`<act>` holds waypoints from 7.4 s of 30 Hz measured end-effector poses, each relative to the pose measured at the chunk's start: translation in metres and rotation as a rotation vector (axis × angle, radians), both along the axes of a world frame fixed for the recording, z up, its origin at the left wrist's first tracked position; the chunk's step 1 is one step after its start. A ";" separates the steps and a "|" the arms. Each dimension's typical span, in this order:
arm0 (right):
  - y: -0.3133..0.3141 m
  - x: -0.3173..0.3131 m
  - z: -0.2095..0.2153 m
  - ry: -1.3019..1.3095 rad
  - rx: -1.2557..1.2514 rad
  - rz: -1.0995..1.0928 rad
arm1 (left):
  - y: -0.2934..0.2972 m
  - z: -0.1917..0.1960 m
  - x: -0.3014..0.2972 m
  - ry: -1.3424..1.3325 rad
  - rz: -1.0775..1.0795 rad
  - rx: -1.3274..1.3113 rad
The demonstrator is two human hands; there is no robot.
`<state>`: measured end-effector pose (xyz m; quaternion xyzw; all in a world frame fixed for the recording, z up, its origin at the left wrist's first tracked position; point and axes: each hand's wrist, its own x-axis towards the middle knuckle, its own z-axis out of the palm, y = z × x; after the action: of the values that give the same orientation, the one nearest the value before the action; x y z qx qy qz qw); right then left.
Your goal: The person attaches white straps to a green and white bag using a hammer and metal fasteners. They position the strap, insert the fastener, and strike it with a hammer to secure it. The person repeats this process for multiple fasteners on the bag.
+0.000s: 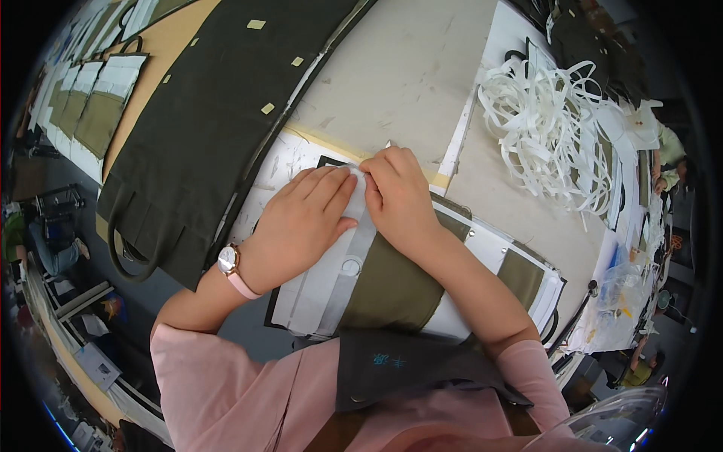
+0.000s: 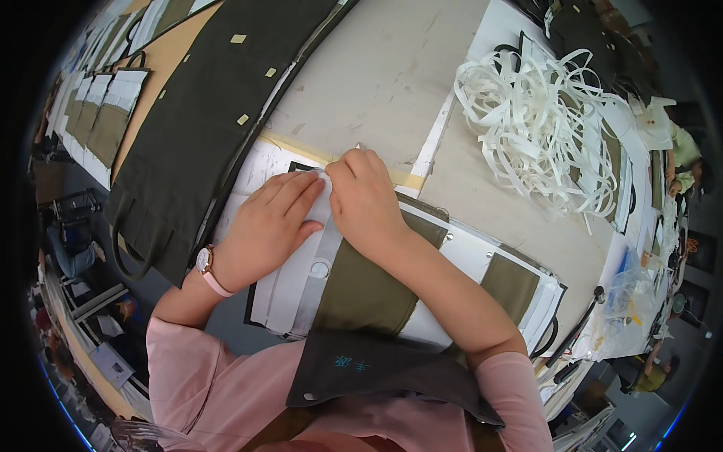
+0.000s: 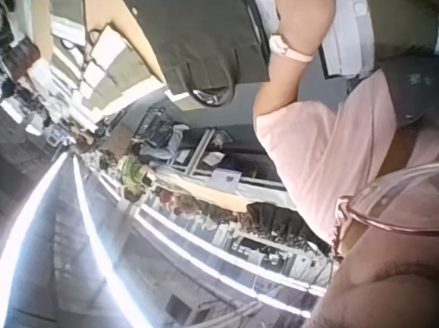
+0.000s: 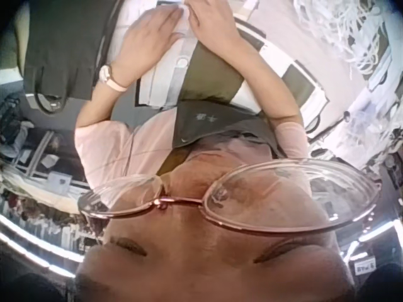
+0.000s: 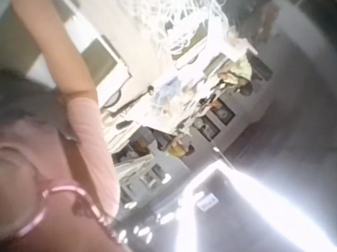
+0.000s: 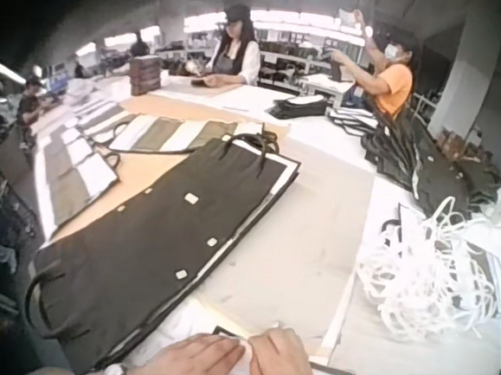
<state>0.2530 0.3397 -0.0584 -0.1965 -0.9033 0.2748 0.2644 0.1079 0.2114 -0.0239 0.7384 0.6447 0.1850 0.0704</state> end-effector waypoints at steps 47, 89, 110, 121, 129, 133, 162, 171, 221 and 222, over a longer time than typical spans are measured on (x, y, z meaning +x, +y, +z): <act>0.003 0.018 0.007 -0.142 0.146 -0.098 | 0.004 -0.006 0.024 0.198 0.169 0.059; 0.014 0.047 0.006 -0.113 -0.081 -0.049 | 0.005 0.001 0.055 0.333 0.157 -0.024; 0.010 0.062 0.003 -0.063 0.310 0.130 | 0.014 -0.006 0.079 0.285 0.249 0.064; 0.019 0.069 0.010 -0.183 -0.040 -0.056 | 0.009 -0.007 0.095 0.288 0.201 -0.015; 0.019 0.073 -0.006 0.031 0.046 0.004 | 0.012 -0.006 0.094 0.325 0.207 -0.014; 0.027 0.082 -0.001 -0.011 0.179 0.185 | 0.018 -0.003 0.089 0.238 0.245 -0.023; 0.020 0.123 0.002 -0.069 0.445 -0.023 | 0.008 -0.009 0.113 0.218 0.170 -0.087; 0.020 0.119 0.003 -0.044 0.516 -0.050 | 0.008 -0.009 0.111 0.212 0.164 -0.081; 0.031 0.121 0.015 -0.164 -0.082 -0.119 | 0.019 0.001 0.126 0.354 0.165 -0.183; 0.030 0.120 0.014 -0.156 -0.066 -0.114 | 0.019 0.001 0.126 0.360 0.166 -0.185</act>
<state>0.3729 0.3696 -0.0446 -0.2770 -0.8990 0.2726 0.2017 0.2340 0.2301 -0.0225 0.6944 0.7196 -0.0049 0.0062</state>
